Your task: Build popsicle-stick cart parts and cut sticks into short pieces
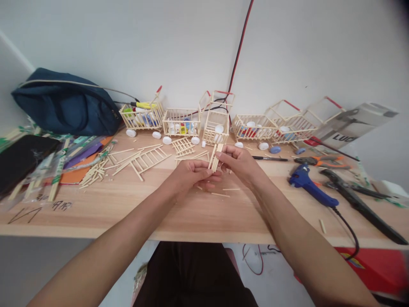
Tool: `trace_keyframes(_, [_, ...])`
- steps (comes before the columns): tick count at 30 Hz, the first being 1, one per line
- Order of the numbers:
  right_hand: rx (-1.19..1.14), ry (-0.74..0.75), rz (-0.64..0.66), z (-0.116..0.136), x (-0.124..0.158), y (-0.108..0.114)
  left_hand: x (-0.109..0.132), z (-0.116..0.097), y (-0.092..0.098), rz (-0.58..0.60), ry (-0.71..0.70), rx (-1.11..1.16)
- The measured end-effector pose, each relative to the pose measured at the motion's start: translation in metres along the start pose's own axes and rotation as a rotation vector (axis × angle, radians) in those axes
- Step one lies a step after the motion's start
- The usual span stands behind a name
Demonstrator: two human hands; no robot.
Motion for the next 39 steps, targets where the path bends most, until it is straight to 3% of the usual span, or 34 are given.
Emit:
trace_keyframes(8, [-0.002,0.016,-0.056,0.004,0.001,-0.002,-0.003,-0.003,0.0,-0.081,-0.025,-0.048])
trace_keyframes(14, [-0.131,0.0,-0.143,-0.001,-0.002,0.002,-0.005,-0.005,0.001,-0.099,-0.034,-0.057])
trace_keyframes(24, [-0.244,0.055,-0.339,0.001,-0.004,0.035,-0.001,-0.001,0.007,-0.188,0.008,0.002])
trace_keyframes(28, [-0.246,0.008,-0.253,-0.001,-0.002,0.028,0.0,-0.007,0.01,-0.262,-0.081,0.128])
trace_keyframes(39, [-0.26,-0.072,-0.069,-0.007,-0.001,0.005,-0.004,0.004,0.007,-0.111,-0.021,0.198])
Point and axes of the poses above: each hand's wrist, its own x-axis away from the middle knuckle, its own y-axis out of the back of the hand, z = x × y, the point moved 3 cm from there along -x, towards the middle knuckle, and after that the axes turned 6 degrees about -y, right-handed, at the moved point
